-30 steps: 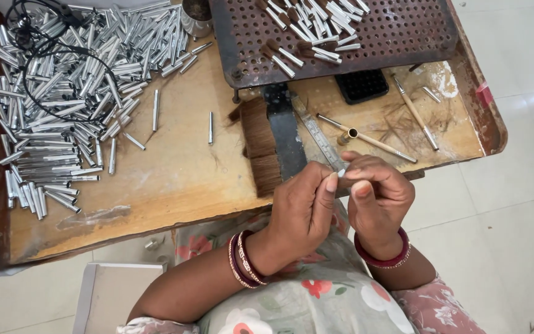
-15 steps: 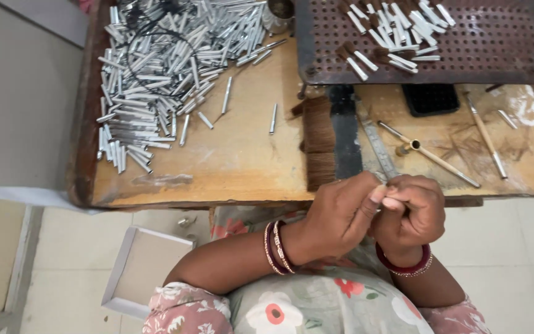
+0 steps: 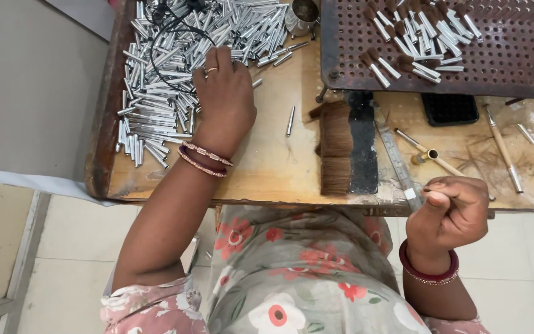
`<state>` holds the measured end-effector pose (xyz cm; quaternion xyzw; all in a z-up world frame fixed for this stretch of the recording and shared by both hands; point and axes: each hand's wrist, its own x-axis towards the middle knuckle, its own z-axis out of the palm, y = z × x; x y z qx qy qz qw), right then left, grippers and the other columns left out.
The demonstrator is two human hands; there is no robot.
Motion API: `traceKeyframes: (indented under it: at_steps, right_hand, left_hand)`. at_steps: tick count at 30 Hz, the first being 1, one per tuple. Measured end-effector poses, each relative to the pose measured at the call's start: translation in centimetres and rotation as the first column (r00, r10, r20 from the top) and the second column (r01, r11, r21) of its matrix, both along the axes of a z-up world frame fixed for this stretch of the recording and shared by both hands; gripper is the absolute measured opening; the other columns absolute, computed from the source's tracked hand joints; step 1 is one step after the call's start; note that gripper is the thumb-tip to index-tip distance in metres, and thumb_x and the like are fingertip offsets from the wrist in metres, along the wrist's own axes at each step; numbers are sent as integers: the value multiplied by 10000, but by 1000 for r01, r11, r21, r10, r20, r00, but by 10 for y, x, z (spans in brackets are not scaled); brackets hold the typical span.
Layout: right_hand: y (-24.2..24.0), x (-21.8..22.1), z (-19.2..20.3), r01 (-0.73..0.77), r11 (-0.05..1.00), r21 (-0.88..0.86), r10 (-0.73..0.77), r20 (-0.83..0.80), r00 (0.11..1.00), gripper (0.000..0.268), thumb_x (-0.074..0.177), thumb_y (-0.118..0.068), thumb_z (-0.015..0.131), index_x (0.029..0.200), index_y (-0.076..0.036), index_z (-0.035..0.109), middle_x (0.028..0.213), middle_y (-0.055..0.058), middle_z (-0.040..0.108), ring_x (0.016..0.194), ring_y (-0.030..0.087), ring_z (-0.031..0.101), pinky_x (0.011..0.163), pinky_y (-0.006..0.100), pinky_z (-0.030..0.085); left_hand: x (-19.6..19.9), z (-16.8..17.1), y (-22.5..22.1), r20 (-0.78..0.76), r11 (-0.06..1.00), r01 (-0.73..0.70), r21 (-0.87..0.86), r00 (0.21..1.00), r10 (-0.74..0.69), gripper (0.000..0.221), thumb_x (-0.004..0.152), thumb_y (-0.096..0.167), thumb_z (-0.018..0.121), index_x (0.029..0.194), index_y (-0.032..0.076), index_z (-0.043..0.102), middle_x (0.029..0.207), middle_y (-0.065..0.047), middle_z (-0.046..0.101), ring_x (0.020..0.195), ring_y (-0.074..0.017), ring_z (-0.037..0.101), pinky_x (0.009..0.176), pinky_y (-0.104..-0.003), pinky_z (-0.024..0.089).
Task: The recorder is assembling small silver tubes onto thin wooden sticks to manufacture brushes and placing them on a perforated tray.
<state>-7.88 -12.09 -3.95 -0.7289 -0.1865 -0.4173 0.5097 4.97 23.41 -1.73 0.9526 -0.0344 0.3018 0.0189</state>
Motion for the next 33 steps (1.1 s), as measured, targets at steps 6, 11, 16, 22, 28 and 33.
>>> traceKeyframes:
  at_steps: [6,11,16,22,28,33]
  right_hand:
    - [3,-10,12,-15,999,-47,10,-98,995,367,1139,-335,676,1063,11,578,949,111,627,784,130,608,721,215,492]
    - [18,-25,29,-213,960,182,254,-245,936,346,1111,-311,676,1085,20,577,1114,174,672,920,171,681,828,280,585]
    - [14,-37,32,-371,805,463,532,-286,797,301,1084,-274,675,1091,12,579,1177,237,711,965,218,725,861,346,622]
    - [13,-43,35,-373,784,496,557,-298,775,286,1095,-255,666,1090,19,586,1078,237,724,973,216,727,865,352,626]
    - [14,-43,47,-335,890,310,437,-371,819,285,1103,-248,662,1048,23,592,1060,195,740,937,174,726,875,303,613]
    - [16,-46,59,-220,971,-88,188,-284,940,179,1032,-152,687,1009,13,623,1039,172,764,889,181,768,765,249,627]
  left_hand:
    - [-47,34,-32,-94,987,73,-146,992,-87,196,981,-23,584,1165,6,644,1134,-163,603,1050,-327,613,861,-446,492]
    - [-132,56,-98,116,568,534,-626,784,-610,247,949,-4,668,1190,44,643,1036,-153,650,930,-358,662,777,-441,534]
    - [-153,27,-134,347,327,693,-642,644,-682,325,872,-61,725,1181,28,679,1121,-130,668,1005,-317,690,844,-391,577]
    - [-151,29,-136,395,270,734,-623,593,-702,395,807,-130,711,1173,15,685,1103,-124,672,992,-299,695,874,-382,584]
    - [-151,31,-137,393,270,707,-654,622,-677,413,773,-166,669,1148,3,698,1086,-130,684,980,-284,705,853,-360,601]
    - [-157,32,-134,385,241,694,-679,616,-688,420,771,-179,657,1148,-1,704,1080,-130,684,964,-264,714,829,-337,611]
